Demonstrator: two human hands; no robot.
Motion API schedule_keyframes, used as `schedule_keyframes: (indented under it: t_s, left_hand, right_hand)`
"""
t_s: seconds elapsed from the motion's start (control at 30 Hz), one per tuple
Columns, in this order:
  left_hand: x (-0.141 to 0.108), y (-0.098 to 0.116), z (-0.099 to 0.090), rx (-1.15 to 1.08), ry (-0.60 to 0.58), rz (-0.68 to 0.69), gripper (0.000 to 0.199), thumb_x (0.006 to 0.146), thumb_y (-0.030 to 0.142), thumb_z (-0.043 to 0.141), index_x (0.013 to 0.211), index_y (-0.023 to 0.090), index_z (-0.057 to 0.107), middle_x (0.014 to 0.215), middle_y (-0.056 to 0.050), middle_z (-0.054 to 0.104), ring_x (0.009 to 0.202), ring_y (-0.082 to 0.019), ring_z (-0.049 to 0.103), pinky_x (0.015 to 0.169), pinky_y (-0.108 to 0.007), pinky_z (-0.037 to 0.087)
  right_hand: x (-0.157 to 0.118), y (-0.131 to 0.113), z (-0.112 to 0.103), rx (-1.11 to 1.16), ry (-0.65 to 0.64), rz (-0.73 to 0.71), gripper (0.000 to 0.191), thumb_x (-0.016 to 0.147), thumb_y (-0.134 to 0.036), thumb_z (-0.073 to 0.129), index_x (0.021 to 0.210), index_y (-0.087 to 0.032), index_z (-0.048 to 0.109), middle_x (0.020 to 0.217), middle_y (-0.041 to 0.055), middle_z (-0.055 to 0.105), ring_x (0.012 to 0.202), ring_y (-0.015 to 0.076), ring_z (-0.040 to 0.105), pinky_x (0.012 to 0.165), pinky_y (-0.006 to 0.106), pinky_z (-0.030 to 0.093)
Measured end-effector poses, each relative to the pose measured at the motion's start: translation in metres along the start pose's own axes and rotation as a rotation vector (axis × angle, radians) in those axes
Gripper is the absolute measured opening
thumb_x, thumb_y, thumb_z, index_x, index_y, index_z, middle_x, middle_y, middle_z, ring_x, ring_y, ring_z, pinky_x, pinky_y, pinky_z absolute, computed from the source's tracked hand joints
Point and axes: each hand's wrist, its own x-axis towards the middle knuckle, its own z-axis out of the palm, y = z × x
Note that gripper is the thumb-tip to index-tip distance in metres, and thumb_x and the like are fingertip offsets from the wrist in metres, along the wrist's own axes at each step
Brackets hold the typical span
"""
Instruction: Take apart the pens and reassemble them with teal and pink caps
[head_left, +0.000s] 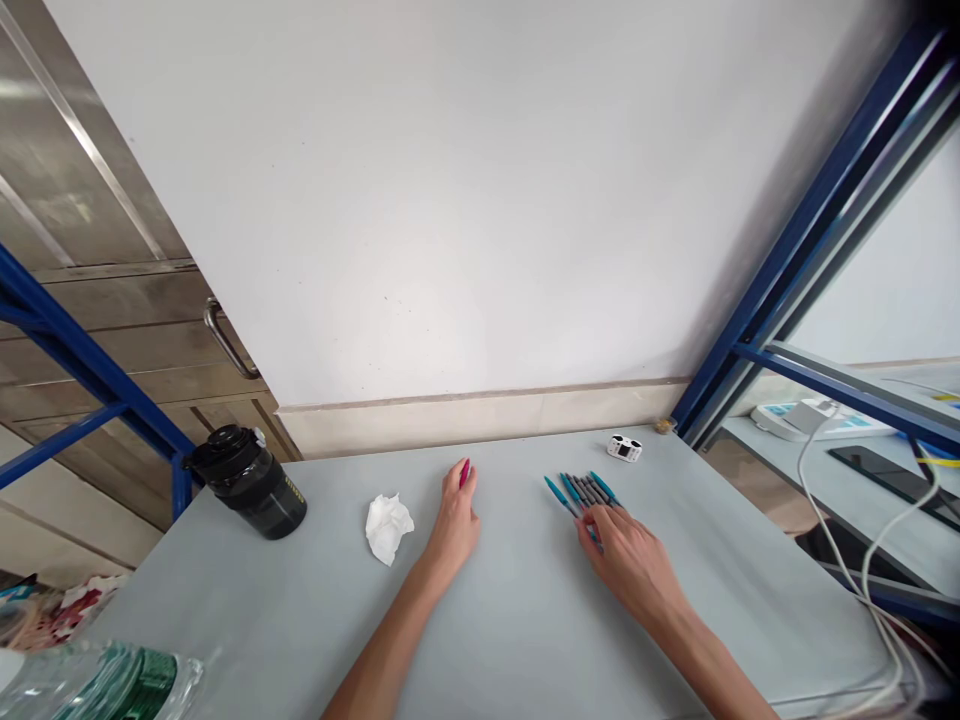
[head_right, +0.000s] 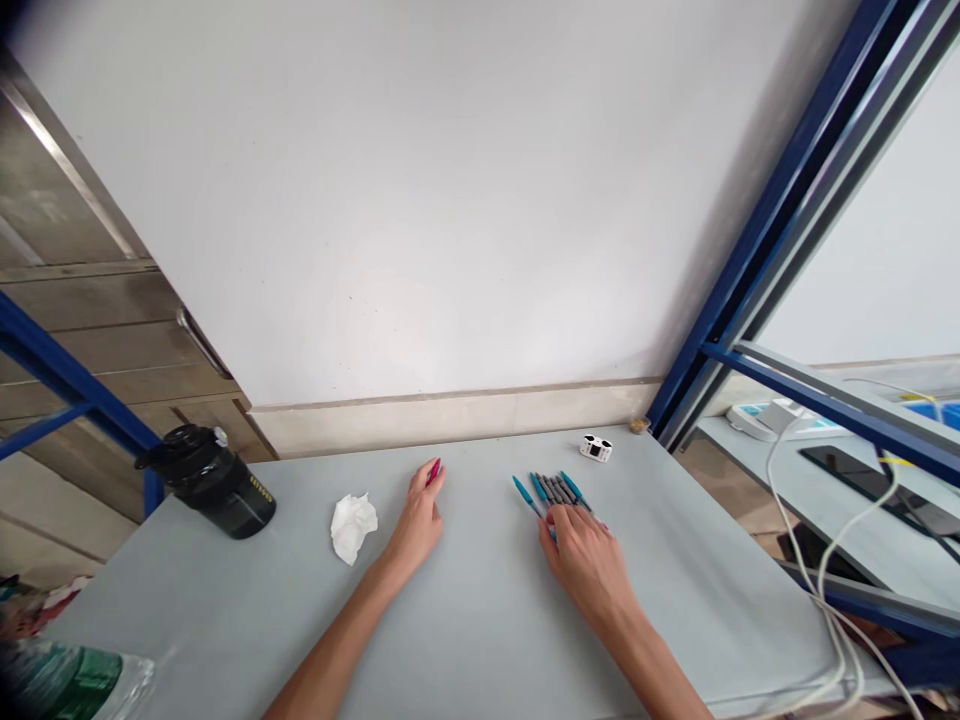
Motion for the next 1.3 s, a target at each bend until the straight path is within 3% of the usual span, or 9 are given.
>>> schedule_keyframes:
  t_s: [0.2,0.37,0.5,0.57,0.67,0.83,0.93,1.13,1.3]
  left_hand:
    - [0.001,-0.010,0.001,-0.016,0.078,-0.057,0.059,0.077,0.005,0.062,0.133,0.020,0.073,0.167,-0.017,0.047,0.161,-0.040,0.036,0.127,-0.062,0.041]
    - [0.003,0.011,-0.005,0.026,0.129,0.002,0.054,0.083,0.007,0.062,0.133,0.023,0.074,0.157,-0.014,0.057,0.152,-0.036,0.047,0.129,-0.059,0.037]
    - [0.003,0.041,-0.013,-0.087,0.119,0.042,0.039,0.098,0.023,0.066,0.136,0.029,0.073,0.141,-0.011,0.070,0.140,-0.033,0.061,0.127,-0.057,0.040]
    - [0.002,0.053,-0.015,-0.211,0.053,0.009,0.043,0.100,0.031,0.070,0.144,0.031,0.069,0.133,-0.010,0.076,0.134,-0.031,0.067,0.132,-0.059,0.031]
    - [0.000,0.063,-0.014,-0.438,-0.058,-0.083,0.053,0.099,0.035,0.074,0.150,0.029,0.064,0.132,-0.011,0.078,0.131,-0.030,0.070,0.126,-0.058,0.040]
    - [0.001,0.068,-0.015,-0.672,-0.107,-0.164,0.037,0.096,0.031,0.072,0.131,0.022,0.076,0.133,-0.014,0.079,0.132,-0.033,0.071,0.120,-0.058,0.047]
    - [0.002,0.069,-0.020,-0.717,-0.180,-0.210,0.038,0.090,0.027,0.075,0.127,0.021,0.079,0.133,-0.014,0.079,0.131,-0.035,0.071,0.120,-0.059,0.047]
    - [0.000,0.075,-0.021,-0.739,-0.193,-0.229,0.035,0.096,0.041,0.076,0.126,0.022,0.080,0.128,-0.013,0.081,0.131,-0.035,0.071,0.122,-0.060,0.045]
    - [-0.001,0.078,-0.016,-0.618,-0.170,-0.148,0.031,0.100,0.046,0.074,0.121,0.024,0.082,0.127,-0.011,0.082,0.125,-0.034,0.074,0.116,-0.058,0.052]
  right_hand:
    - [0.005,-0.023,-0.021,0.205,0.117,-0.022,0.017,0.109,-0.042,0.054,0.102,-0.028,0.061,0.081,0.0050,0.066,0.071,0.0248,0.063,0.065,0.038,0.040]
    - [0.013,-0.037,-0.028,0.358,0.089,-0.052,0.015,0.112,-0.041,0.050,0.107,-0.030,0.058,0.090,0.0072,0.064,0.078,0.0268,0.063,0.067,0.039,0.043]
    - [0.019,-0.050,-0.017,0.496,-0.030,-0.106,0.017,0.115,-0.038,0.041,0.109,-0.029,0.055,0.104,0.0107,0.065,0.084,0.0269,0.063,0.074,0.040,0.048]
    - [0.024,-0.055,-0.007,0.530,-0.087,-0.126,0.017,0.115,-0.037,0.039,0.110,-0.028,0.054,0.104,0.0101,0.067,0.083,0.0261,0.062,0.076,0.041,0.048]
    - [0.032,-0.062,0.008,0.577,-0.152,-0.162,0.015,0.115,-0.033,0.041,0.110,-0.028,0.054,0.095,0.0068,0.069,0.080,0.0257,0.062,0.073,0.039,0.047]
    - [0.040,-0.073,0.025,0.670,-0.236,-0.214,0.023,0.115,-0.030,0.039,0.131,-0.028,0.056,0.110,0.0104,0.073,0.092,0.0290,0.069,0.078,0.042,0.052]
    - [0.037,-0.076,0.029,0.731,-0.272,-0.221,0.030,0.115,-0.028,0.036,0.137,-0.030,0.056,0.117,0.0122,0.072,0.103,0.0311,0.070,0.087,0.044,0.054]
    - [0.038,-0.072,0.028,0.812,-0.255,-0.122,0.027,0.117,-0.032,0.035,0.126,-0.028,0.060,0.105,0.0081,0.068,0.090,0.0255,0.066,0.081,0.039,0.052]
    - [0.037,-0.067,0.033,0.803,-0.226,-0.107,0.027,0.118,-0.033,0.034,0.122,-0.026,0.059,0.098,0.0051,0.066,0.085,0.0224,0.063,0.078,0.036,0.051]
